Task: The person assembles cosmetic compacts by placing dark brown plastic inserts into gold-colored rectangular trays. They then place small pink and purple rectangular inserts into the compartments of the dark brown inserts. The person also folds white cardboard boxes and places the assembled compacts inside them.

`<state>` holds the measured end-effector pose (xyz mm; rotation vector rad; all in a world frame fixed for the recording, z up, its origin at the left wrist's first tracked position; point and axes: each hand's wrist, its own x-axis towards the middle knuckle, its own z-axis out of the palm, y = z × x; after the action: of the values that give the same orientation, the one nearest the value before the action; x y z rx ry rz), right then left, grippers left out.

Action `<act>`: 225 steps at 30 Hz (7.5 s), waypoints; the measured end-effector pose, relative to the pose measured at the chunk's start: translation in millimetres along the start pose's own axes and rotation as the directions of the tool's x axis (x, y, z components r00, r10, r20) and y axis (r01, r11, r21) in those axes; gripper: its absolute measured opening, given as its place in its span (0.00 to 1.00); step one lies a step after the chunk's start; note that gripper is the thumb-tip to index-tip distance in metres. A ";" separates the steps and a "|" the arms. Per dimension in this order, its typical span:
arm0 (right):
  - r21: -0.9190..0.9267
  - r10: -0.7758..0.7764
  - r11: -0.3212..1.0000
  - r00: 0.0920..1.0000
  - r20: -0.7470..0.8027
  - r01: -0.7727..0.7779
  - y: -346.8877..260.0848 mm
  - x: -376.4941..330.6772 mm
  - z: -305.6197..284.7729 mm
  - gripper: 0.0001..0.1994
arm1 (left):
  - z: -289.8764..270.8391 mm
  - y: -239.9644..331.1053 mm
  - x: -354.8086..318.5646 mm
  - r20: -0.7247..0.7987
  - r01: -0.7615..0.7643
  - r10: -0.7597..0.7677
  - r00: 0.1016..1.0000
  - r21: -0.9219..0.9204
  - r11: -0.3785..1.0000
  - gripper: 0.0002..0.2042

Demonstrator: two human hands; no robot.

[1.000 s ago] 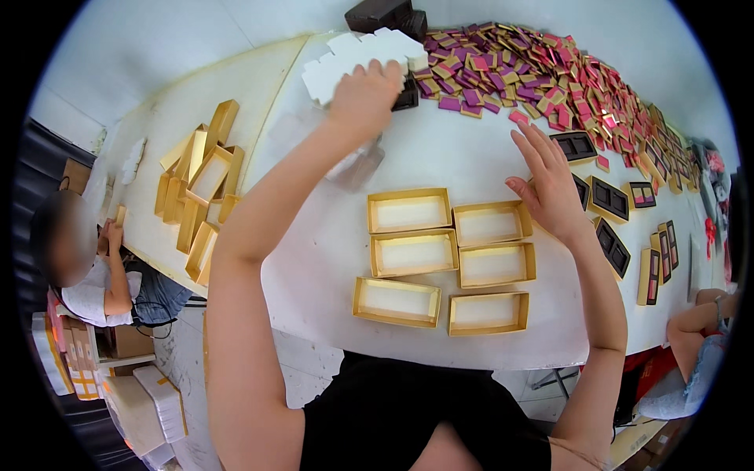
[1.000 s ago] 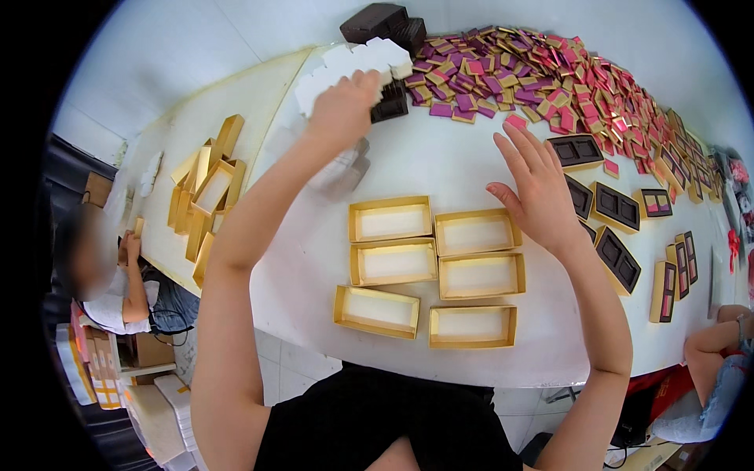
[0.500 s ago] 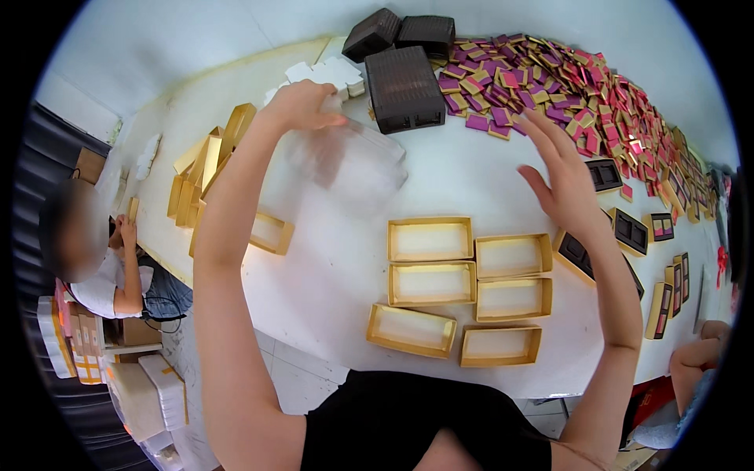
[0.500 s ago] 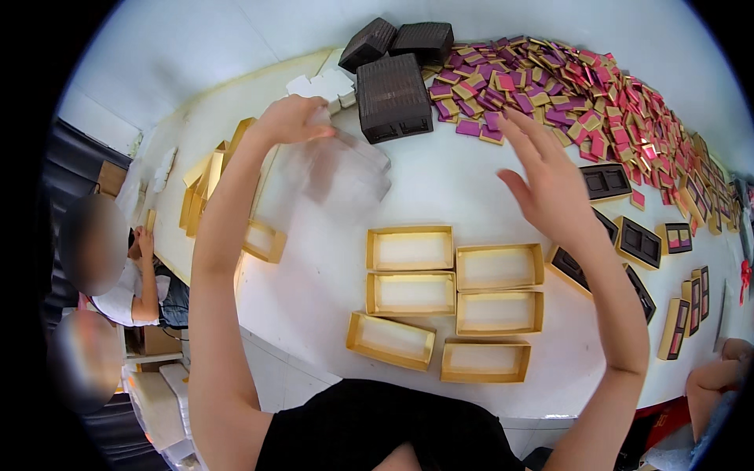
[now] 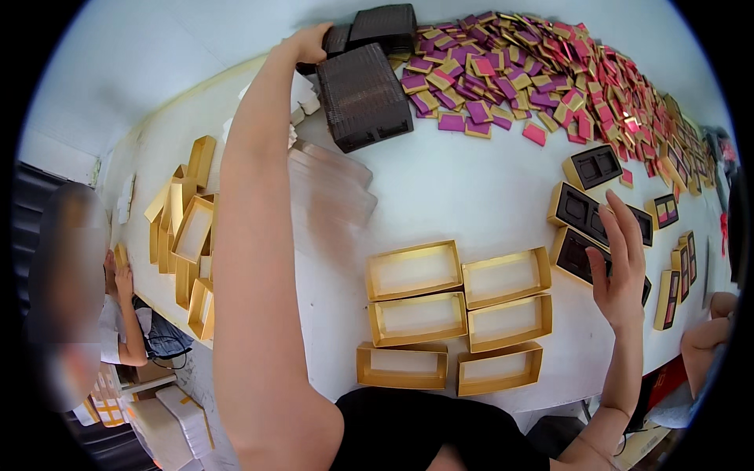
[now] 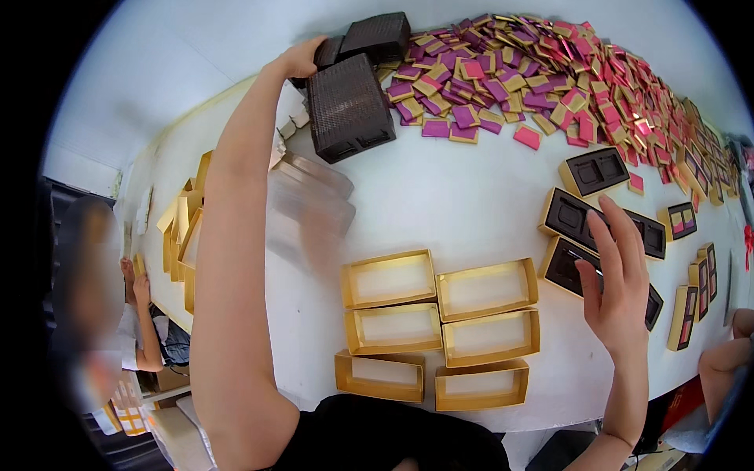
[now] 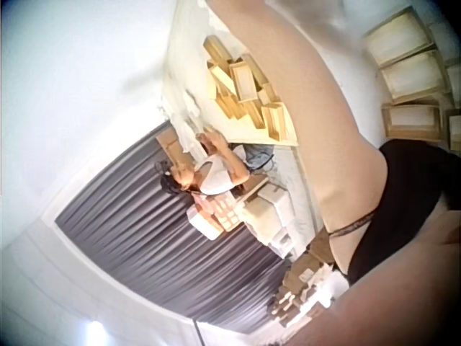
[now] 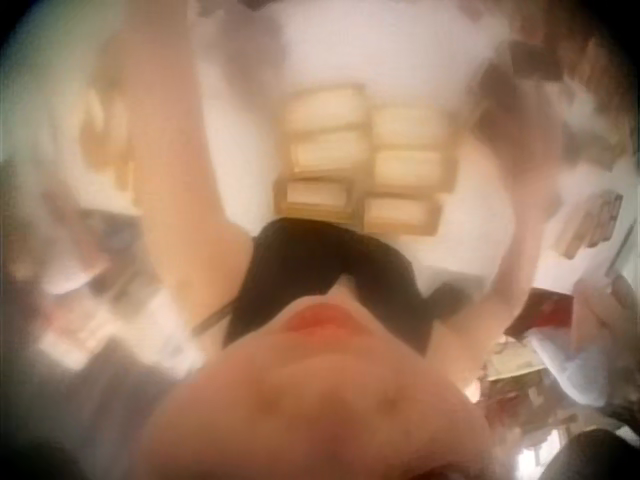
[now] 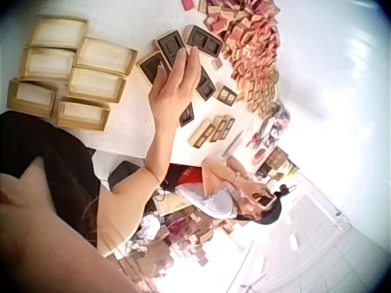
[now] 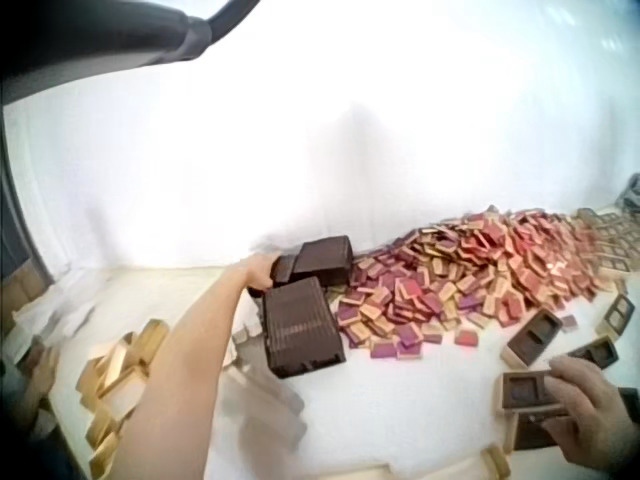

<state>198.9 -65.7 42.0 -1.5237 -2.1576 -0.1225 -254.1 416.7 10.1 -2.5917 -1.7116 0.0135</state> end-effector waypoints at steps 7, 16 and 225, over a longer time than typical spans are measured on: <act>0.450 0.227 0.877 0.971 -0.075 -0.170 -39.5 -23.4 -11.8 0.35 | -116.5 150.7 -127.4 -0.395 -0.121 -0.204 0.896 -0.658 0.743 0.34; 0.958 0.317 0.160 0.931 0.179 -0.239 -99.5 -1.6 18.3 0.54 | -79.4 309.3 -337.2 -0.452 -0.582 0.372 0.811 -0.550 0.599 0.57; 0.305 -0.373 0.896 0.920 0.122 0.323 -78.3 -47.3 13.9 0.34 | -44.9 273.8 -424.9 0.276 0.560 0.517 0.810 -0.623 -0.546 0.42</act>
<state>135.4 -130.7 25.0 -1.0108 -2.4510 0.2007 -168.1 -82.6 40.2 -3.6377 -2.8310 -2.7344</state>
